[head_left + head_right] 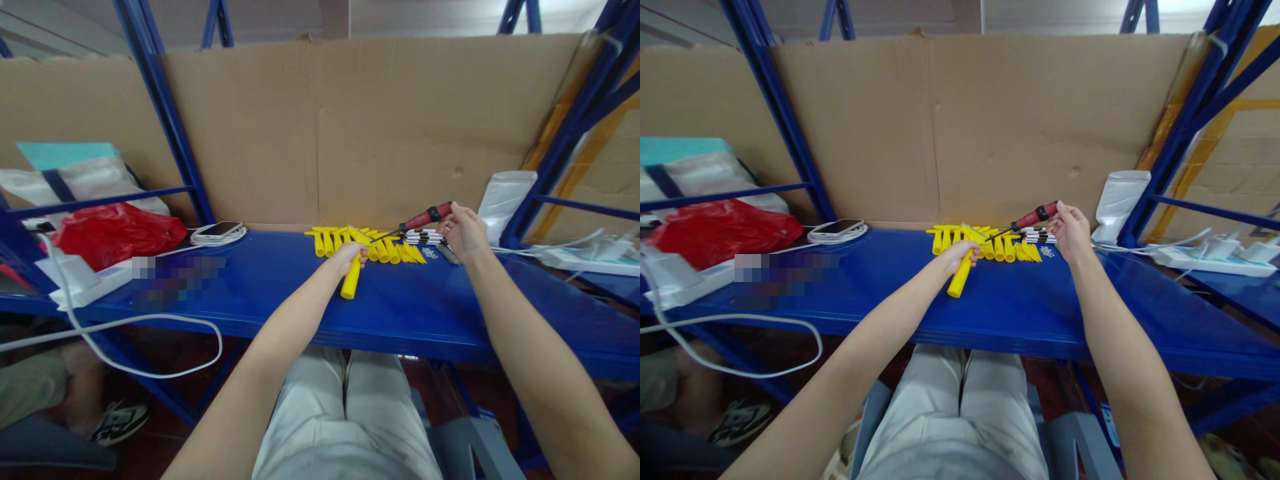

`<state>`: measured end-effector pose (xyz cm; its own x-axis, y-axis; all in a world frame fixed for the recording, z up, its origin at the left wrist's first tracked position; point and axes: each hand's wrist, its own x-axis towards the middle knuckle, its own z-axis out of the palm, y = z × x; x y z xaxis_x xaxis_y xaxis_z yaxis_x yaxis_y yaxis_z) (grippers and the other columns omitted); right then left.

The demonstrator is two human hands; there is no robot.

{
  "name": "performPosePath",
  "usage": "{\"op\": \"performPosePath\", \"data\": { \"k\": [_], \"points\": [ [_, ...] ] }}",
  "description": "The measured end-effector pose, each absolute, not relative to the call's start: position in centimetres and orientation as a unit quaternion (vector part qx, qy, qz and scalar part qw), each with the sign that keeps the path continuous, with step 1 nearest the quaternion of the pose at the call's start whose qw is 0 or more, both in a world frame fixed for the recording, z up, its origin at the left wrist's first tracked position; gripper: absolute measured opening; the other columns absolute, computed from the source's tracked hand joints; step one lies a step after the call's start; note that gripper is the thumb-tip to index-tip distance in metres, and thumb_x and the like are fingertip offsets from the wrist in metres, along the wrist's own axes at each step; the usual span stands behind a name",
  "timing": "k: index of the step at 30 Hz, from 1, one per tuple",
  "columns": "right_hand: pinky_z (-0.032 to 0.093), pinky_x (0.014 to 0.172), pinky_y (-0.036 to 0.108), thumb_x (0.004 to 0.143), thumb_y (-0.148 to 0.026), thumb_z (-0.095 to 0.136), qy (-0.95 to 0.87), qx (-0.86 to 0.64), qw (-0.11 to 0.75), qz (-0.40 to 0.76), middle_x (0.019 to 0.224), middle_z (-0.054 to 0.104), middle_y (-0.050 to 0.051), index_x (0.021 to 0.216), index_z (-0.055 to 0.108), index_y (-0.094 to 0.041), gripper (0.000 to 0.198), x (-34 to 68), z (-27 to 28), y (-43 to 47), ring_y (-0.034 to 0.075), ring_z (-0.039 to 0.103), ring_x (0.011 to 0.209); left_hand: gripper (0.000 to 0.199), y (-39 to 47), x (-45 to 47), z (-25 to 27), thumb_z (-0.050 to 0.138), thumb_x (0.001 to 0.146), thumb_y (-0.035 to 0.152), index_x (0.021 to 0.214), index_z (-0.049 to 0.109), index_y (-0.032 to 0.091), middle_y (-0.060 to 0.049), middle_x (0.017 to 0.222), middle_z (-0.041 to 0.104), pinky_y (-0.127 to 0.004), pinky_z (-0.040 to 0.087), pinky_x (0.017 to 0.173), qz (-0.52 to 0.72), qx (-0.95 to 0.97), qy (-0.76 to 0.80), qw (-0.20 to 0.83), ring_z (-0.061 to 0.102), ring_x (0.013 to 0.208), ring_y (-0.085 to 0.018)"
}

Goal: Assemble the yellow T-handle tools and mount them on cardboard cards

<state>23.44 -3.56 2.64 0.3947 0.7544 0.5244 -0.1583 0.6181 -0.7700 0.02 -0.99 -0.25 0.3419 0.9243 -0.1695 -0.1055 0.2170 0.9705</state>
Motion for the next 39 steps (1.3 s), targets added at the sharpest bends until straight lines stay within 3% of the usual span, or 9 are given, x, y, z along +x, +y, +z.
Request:
{"op": "performPosePath", "data": {
  "k": [6,9,13,21,27,33,39],
  "points": [
    [0.03,0.032,0.019,0.072,-0.047,0.073,-0.458,-0.354,0.751,0.318,0.041,0.033,-0.01,0.068,0.05,-0.022,0.035,23.5,2.5,-3.8,0.006,0.031,0.033,0.025,-0.9,0.0,-0.2,0.039,0.082,0.001,0.065,0.04,0.018,0.007,0.046,0.038,-0.017,0.027,0.037,0.397,0.48,0.418,0.661,0.032,0.032,-0.004],
    [0.033,0.033,0.018,0.076,-0.048,0.07,-0.465,-0.353,0.742,0.33,0.043,0.039,-0.008,0.073,0.054,-0.021,0.031,23.2,2.8,-4.3,0.006,0.036,0.035,0.025,-0.9,0.0,-0.3,0.039,0.082,0.0,0.064,0.04,0.018,0.007,0.046,0.038,-0.017,0.027,0.037,0.394,0.48,0.415,0.665,0.032,0.032,-0.004],
    [0.041,0.04,0.017,0.078,-0.036,0.071,-0.465,-0.346,0.742,0.337,0.05,0.049,-0.006,0.076,0.055,-0.021,0.022,22.8,3.1,-4.6,0.006,0.044,0.041,0.025,-1.0,0.0,-0.2,0.038,0.082,0.001,0.064,0.04,0.018,0.007,0.046,0.038,-0.017,0.027,0.037,0.4,0.477,0.416,0.663,0.032,0.033,-0.004],
    [0.04,0.039,0.018,0.069,-0.037,0.078,-0.462,-0.335,0.765,0.299,0.051,0.047,-0.007,0.065,0.046,-0.021,0.036,23.0,2.8,-4.0,0.007,0.045,0.043,0.024,-0.9,0.1,-0.4,0.039,0.08,0.0,0.064,0.041,0.018,0.006,0.047,0.039,-0.018,0.027,0.039,0.41,0.477,0.418,0.656,0.032,0.034,-0.005],
    [0.034,0.034,0.018,0.072,-0.045,0.074,-0.456,-0.349,0.758,0.311,0.042,0.035,-0.009,0.069,0.052,-0.021,0.033,23.1,2.7,-3.9,0.006,0.034,0.035,0.024,-1.0,0.0,-0.3,0.04,0.081,0.001,0.065,0.04,0.019,0.007,0.047,0.038,-0.017,0.027,0.038,0.407,0.476,0.416,0.66,0.032,0.033,-0.004],
    [0.044,0.044,0.017,0.078,-0.036,0.071,-0.458,-0.341,0.745,0.345,0.052,0.051,-0.005,0.072,0.053,-0.02,0.024,22.7,3.1,-4.6,0.007,0.05,0.043,0.023,-1.0,0.0,-0.2,0.041,0.08,0.001,0.065,0.04,0.019,0.007,0.046,0.038,-0.017,0.027,0.038,0.404,0.472,0.418,0.663,0.032,0.033,-0.005],
    [0.04,0.038,0.018,0.073,-0.035,0.075,-0.471,-0.352,0.745,0.314,0.052,0.052,-0.006,0.072,0.053,-0.021,0.026,23.0,2.8,-4.3,0.007,0.048,0.041,0.025,-1.0,0.0,-0.2,0.039,0.081,0.002,0.064,0.039,0.019,0.007,0.045,0.037,-0.018,0.027,0.037,0.4,0.477,0.421,0.66,0.032,0.033,-0.005]
  ]
}}
